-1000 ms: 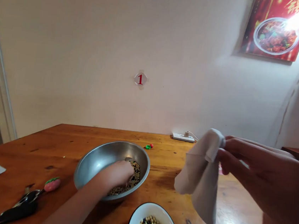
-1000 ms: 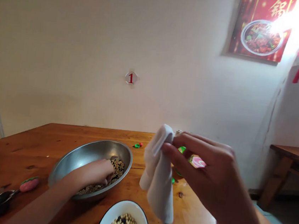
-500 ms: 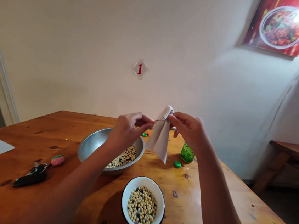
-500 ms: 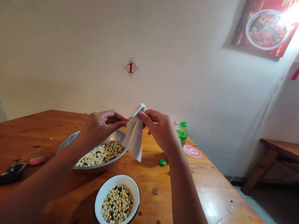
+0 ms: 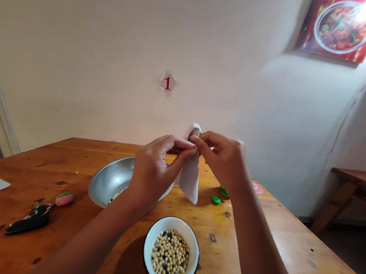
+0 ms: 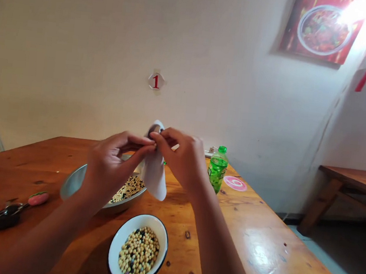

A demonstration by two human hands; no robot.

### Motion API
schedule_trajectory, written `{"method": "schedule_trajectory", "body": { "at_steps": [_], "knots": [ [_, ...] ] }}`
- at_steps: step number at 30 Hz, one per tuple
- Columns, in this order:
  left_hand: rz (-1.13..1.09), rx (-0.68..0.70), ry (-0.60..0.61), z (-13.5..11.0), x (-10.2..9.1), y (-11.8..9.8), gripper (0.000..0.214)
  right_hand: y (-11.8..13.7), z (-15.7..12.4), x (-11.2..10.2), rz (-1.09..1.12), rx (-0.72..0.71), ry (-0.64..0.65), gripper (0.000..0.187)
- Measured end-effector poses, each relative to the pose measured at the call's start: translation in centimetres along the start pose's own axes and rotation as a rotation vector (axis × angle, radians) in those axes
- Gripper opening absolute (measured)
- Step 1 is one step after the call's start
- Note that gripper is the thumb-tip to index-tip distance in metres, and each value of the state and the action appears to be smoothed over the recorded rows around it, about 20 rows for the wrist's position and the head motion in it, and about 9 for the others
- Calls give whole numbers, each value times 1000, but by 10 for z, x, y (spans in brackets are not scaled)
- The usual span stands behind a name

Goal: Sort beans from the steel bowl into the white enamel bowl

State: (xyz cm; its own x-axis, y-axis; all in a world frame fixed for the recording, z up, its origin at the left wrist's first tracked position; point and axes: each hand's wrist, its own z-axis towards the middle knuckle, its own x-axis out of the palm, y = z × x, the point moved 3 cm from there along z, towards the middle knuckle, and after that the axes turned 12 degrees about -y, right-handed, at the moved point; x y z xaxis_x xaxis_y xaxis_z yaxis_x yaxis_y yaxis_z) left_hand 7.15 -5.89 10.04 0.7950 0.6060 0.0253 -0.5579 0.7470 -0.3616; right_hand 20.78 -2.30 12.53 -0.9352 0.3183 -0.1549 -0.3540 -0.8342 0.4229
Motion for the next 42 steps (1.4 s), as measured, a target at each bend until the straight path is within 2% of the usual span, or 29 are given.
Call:
{"method": "schedule_trajectory", "body": {
  "at_steps": [4, 9, 12, 15, 18, 23, 27, 30, 32, 35, 38, 42],
  "knots": [
    [-1, 23, -29, 0, 1, 4, 6, -3, 0, 3, 177, 108, -51, 24],
    [82, 92, -36, 0, 3, 5, 5, 3, -7, 9, 81, 12, -103, 24],
    [77, 86, -17, -1, 6, 10, 4, 3, -9, 16, 1, -44, -116, 26],
    [-45, -14, 16, -1, 9, 21, 6, -5, -6, 20, 85, 44, 6, 27],
    [-160, -120, -15, -3, 11, 34, 13, -16, -2, 20, 252, 190, 160, 28],
    [-225, -191, -34, -3, 12, 45, 19, -27, -1, 20, 534, 310, 357, 31],
    [-187, -133, -48, -4, 10, 47, 16, -33, -4, 27, 575, 377, 374, 19],
    [-44, -57, -55, -4, 7, 46, 14, -37, -6, 31, 565, 435, 421, 21],
    [79, 39, -16, -3, 4, 43, 13, -39, -8, 32, 528, 450, 499, 19],
    [180, 220, 105, -1, 3, 38, 10, -44, -10, 29, 474, 466, 575, 14],
    [195, 303, 187, 0, 4, 38, 8, -47, -11, 26, 445, 489, 572, 8],
    [200, 304, 190, -1, 6, 44, 5, -48, -10, 28, 387, 523, 524, 6]
  ]
}}
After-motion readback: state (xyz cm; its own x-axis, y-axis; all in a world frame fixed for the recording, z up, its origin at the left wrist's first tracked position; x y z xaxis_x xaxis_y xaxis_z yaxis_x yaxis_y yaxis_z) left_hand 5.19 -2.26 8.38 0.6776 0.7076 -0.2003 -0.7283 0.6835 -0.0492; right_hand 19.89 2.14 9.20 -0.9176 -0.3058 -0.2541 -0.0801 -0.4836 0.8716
